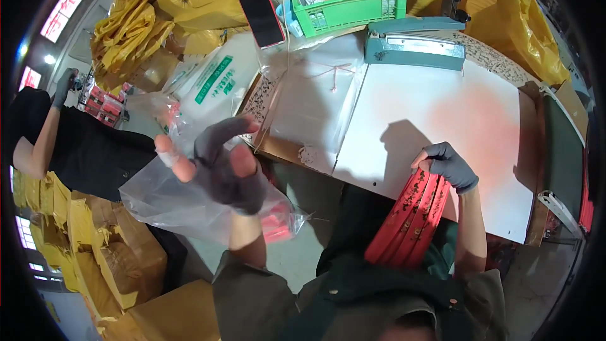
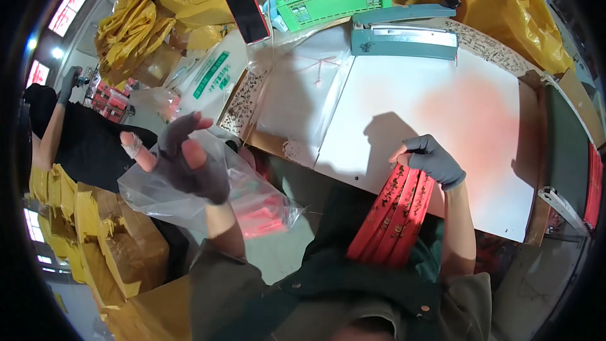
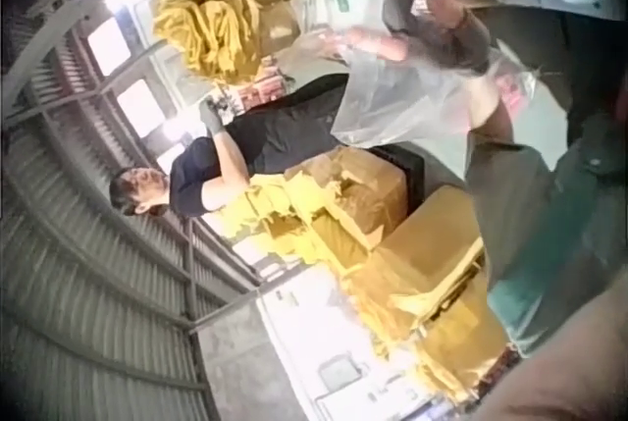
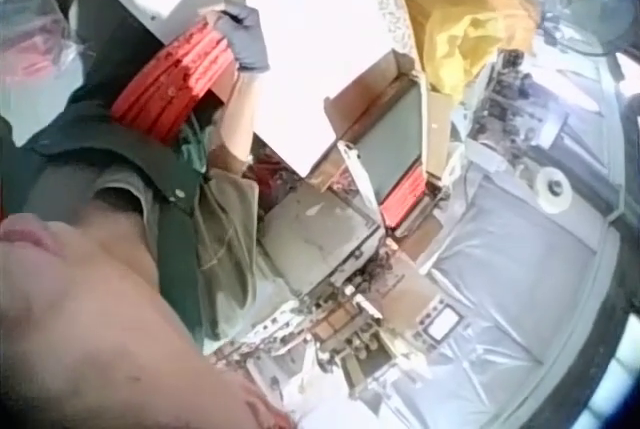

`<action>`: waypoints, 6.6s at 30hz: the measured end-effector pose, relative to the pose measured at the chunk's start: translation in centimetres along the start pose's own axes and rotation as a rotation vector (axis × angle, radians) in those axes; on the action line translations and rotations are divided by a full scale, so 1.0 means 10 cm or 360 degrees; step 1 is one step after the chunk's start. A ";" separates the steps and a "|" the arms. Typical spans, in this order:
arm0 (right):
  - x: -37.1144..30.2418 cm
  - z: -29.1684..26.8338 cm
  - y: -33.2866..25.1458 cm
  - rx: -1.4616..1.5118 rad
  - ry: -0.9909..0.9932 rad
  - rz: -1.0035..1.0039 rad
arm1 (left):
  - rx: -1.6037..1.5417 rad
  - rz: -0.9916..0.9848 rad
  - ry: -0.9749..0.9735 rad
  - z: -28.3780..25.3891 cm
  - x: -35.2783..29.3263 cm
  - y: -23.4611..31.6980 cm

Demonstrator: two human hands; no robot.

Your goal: The recorder is counting and packaging stacks of red packets or brochures into plastic bags at a factory workstation.

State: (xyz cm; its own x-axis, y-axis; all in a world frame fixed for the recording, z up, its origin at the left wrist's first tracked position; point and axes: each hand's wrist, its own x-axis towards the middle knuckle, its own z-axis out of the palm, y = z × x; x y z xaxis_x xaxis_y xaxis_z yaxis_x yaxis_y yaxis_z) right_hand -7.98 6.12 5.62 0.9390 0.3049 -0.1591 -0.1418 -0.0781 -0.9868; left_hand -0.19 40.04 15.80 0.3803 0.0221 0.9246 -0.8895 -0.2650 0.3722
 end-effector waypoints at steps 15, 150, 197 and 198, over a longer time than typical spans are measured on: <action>0.15 0.09 -0.06 -0.0100 -0.0017 -0.0014 | 0.0671 -0.1123 -0.1768 0.23 -0.94 -1.98; 1.86 -2.73 -0.05 -0.1627 0.1604 -0.0656 | -0.1774 -0.1954 -0.0771 2.74 -1.04 -1.37; 0.87 -0.68 1.03 -0.1191 0.1590 -0.0621 | -0.0971 -0.1105 -0.0874 2.11 -1.24 0.22; 0.98 -0.60 1.15 -0.0940 0.1616 -0.0555 | -0.0933 -0.0943 -0.0871 2.19 -1.40 0.39</action>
State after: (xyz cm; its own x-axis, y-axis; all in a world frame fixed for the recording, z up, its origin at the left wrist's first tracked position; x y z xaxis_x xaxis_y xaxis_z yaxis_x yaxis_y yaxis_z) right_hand 1.52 2.53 -7.10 0.7534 -0.4624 0.4675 0.0820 -0.6394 -0.7645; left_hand -3.45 17.58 2.58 0.7363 -0.4900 0.4667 -0.4466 0.1663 0.8791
